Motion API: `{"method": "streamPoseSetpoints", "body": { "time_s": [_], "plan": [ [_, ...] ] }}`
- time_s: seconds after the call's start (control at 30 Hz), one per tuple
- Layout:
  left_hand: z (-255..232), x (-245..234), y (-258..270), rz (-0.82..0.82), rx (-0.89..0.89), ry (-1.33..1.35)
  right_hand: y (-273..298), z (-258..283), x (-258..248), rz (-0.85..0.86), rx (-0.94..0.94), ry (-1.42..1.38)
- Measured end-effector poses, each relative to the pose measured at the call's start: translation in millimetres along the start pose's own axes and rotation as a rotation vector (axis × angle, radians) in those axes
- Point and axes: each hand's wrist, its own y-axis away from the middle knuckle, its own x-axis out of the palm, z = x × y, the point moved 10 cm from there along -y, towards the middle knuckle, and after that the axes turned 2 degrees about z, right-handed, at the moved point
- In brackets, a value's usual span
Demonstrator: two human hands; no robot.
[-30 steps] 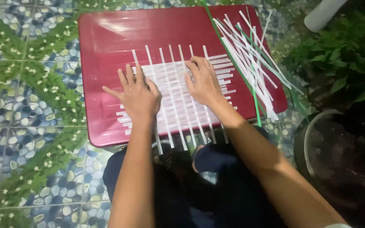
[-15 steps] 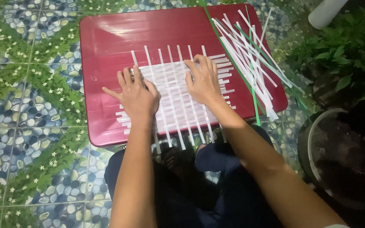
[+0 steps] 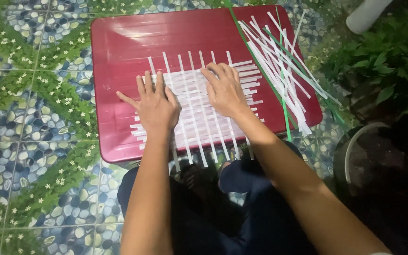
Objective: Weaving horizontal plastic strips through vertical ones to create a woven mat or sheet.
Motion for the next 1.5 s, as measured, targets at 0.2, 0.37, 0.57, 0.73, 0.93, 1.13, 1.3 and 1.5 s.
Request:
{"method": "streamPoseSetpoints", "body": {
  "time_s": [0.2, 0.37, 0.57, 0.73, 0.93, 1.13, 1.3, 1.5],
  "plan": [
    [4.1, 4.8, -1.6, -0.004, -0.017, 0.0, 0.6, -3.1, 5.2, 0.022, 0.017, 0.014],
    [5.0, 4.2, -1.7, 0.004, -0.03, 0.01, -0.5, -2.6, 4.6, 0.031, 0.031, 0.017],
    [3.9, 5.2, -0.4, 0.086, -0.05, 0.033, -0.3, -2.1, 4.7, 0.024, 0.025, 0.054],
    [4.9, 8.2, -0.6, 0.106, -0.043, 0.042, -0.5, -3.2, 6.8, 0.016, 0.006, 0.053],
    [2.4, 4.2, -1.8, 0.062, -0.023, 0.065, -2.5, -2.3, 1.4, 0.005, 0.014, 0.041],
    [4.4, 2.8, 0.4, 0.037, -0.021, 0.025, -1.2, -0.9, 1.9, -0.005, 0.022, 0.044],
    [0.9, -2.5, 0.8, -0.033, 0.01, 0.021, -1.4, -0.4, 0.5, 0.014, 0.027, 0.026],
    [2.7, 1.7, 1.0, -0.113, 0.039, 0.014, -0.7, -3.0, 3.6, 0.018, 0.016, 0.023]
  ]
}}
